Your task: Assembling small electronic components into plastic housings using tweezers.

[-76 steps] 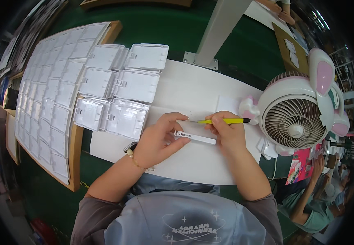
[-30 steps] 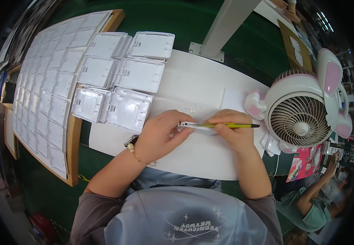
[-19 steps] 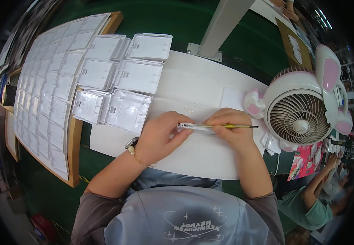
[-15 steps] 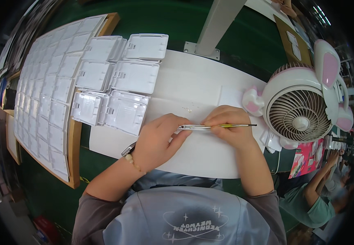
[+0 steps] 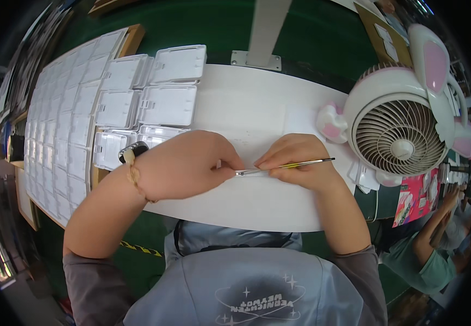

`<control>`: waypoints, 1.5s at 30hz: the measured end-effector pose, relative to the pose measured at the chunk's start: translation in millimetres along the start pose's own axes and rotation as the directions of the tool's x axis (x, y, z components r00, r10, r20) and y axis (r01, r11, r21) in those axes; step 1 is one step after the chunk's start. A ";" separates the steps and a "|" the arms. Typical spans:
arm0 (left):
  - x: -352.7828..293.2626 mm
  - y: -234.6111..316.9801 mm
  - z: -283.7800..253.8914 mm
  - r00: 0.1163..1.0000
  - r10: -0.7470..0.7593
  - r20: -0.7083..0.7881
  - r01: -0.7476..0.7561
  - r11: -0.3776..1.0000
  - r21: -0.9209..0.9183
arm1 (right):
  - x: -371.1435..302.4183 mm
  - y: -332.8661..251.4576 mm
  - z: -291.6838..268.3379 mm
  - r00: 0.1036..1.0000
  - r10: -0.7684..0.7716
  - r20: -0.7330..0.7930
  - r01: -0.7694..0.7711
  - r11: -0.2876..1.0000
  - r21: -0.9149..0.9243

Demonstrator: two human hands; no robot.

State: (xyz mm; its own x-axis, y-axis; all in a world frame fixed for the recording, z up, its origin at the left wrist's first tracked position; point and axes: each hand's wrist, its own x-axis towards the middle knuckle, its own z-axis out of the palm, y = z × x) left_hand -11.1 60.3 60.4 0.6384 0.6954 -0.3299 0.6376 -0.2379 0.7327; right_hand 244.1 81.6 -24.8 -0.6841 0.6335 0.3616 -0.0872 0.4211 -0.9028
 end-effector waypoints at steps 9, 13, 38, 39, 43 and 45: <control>16.8 6.4 -15.3 0.924 -0.291 0.248 0.348 0.908 -0.233 | 0.0 4.8 1.9 1.000 -0.011 0.009 0.011 1.000 0.004; 19.3 6.7 -16.5 0.913 -0.293 0.282 0.366 0.895 -0.256 | -1.2 7.4 4.4 0.998 -0.054 -0.029 0.055 0.998 0.028; 25.0 -1.8 -17.8 0.923 -0.249 0.294 0.329 0.907 -0.264 | -3.7 -6.5 -7.5 0.993 0.031 -0.110 -0.039 0.997 -0.072; 24.2 -1.1 -17.0 0.925 -0.247 0.290 0.326 0.908 -0.264 | -2.8 -5.7 -6.9 0.994 0.028 -0.108 -0.037 0.996 -0.076; 10.6 -0.5 -2.8 0.971 -0.165 0.172 0.205 0.947 -0.249 | -4.1 4.1 -1.6 0.982 -0.011 -0.188 -0.046 0.955 -0.294; -1.4 1.4 8.7 0.997 -0.055 0.053 0.065 0.976 -0.210 | -5.9 4.4 -2.4 0.989 -0.044 -0.144 -0.022 0.902 -0.431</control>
State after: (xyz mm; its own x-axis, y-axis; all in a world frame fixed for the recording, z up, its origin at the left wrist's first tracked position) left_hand -7.3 53.1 56.7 0.6244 0.6707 -0.4003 0.5728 -0.0448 0.8185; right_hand 249.5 81.3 -30.3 -0.5678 0.7013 0.4310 0.2485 0.6452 -0.7225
